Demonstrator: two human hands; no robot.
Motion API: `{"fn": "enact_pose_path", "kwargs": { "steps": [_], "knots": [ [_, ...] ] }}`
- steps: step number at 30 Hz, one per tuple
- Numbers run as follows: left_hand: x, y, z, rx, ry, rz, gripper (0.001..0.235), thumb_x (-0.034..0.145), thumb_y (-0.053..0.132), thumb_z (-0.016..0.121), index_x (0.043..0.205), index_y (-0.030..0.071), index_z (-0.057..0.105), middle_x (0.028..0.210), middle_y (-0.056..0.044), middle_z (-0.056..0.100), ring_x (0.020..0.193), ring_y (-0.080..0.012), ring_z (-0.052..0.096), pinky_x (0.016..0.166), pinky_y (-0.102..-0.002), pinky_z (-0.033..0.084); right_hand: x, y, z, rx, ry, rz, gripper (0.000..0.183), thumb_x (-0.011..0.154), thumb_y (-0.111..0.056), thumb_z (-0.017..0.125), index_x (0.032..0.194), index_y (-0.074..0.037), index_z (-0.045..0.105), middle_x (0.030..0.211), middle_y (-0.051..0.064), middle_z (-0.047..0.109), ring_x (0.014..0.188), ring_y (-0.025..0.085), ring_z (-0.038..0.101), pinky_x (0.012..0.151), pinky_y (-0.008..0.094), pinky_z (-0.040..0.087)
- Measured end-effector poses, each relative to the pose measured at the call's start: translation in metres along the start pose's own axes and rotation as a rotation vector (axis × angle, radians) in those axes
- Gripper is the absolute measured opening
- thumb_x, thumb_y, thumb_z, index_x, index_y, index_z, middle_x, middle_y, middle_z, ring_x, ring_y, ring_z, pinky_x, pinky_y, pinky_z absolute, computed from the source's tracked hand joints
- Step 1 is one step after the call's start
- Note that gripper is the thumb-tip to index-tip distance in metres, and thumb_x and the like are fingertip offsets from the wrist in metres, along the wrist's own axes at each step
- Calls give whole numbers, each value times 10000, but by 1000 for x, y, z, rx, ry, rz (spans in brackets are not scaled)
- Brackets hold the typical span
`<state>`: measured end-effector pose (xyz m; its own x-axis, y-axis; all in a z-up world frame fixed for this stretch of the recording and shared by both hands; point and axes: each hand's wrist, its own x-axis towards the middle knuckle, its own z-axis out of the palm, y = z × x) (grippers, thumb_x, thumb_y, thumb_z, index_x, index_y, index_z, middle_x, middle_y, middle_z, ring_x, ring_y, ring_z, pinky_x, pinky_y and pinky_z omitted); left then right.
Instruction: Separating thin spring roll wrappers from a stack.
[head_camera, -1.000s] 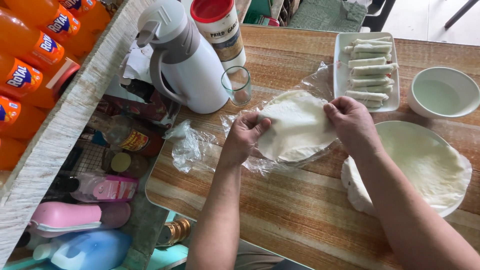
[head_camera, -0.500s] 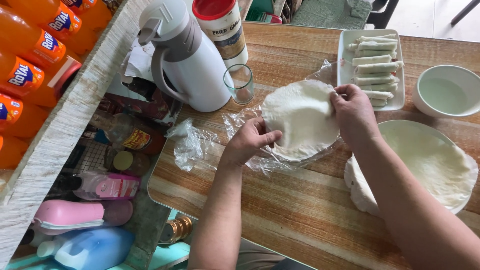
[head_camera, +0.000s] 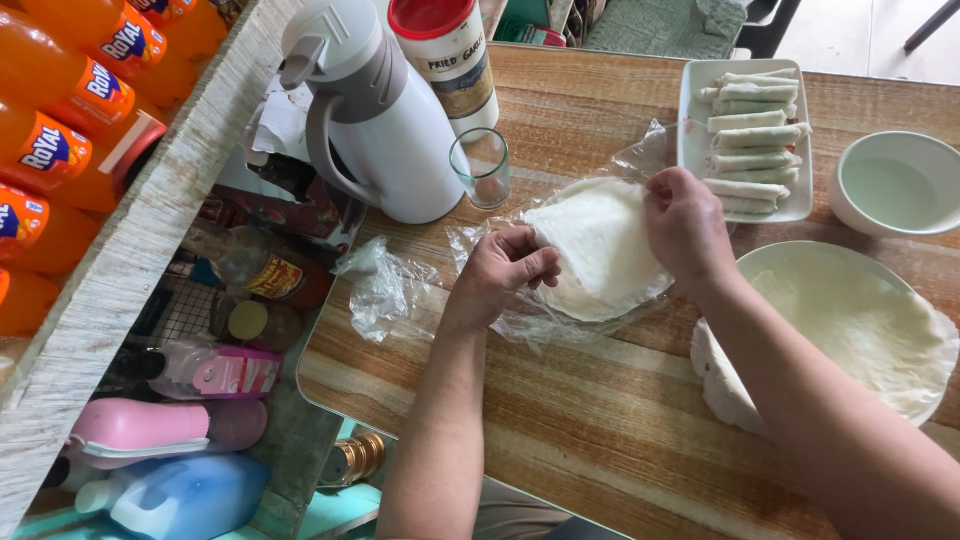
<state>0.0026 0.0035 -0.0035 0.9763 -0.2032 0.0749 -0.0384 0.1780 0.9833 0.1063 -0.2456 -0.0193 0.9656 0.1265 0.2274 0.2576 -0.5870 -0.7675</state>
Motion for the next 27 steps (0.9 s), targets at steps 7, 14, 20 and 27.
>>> {"fn": "enact_pose_path", "kwargs": {
  "steps": [7,14,20,27],
  "knots": [
    [1,-3,7,33,16,-18,174,966,204,723,994,33,740,854,-45,757,757,-93,663,703,-256,549,-45,-76,-26,28,-71,-464,129,921,-87,727,1030,-35,680,1011,129,727,956,246,725,813,342,610],
    [3,-3,17,110,68,54,151,975,158,734,974,7,728,841,-43,738,788,-102,681,746,-269,579,-53,-97,-33,150,-300,-349,115,920,-141,744,1010,-71,737,898,78,765,775,173,761,661,319,608],
    [4,-8,16,111,20,71,118,983,103,656,1009,8,722,887,-43,743,833,-98,684,794,-261,596,-53,-93,-29,162,-326,-315,112,915,-164,737,993,-88,763,890,72,783,767,168,774,672,315,616],
    [1,0,27,304,123,69,119,937,129,704,919,14,730,830,-21,716,763,-71,639,682,-238,552,-54,-90,-29,-52,-310,-389,134,876,-180,742,962,-78,761,864,101,763,765,263,752,684,392,601]
  ]
}}
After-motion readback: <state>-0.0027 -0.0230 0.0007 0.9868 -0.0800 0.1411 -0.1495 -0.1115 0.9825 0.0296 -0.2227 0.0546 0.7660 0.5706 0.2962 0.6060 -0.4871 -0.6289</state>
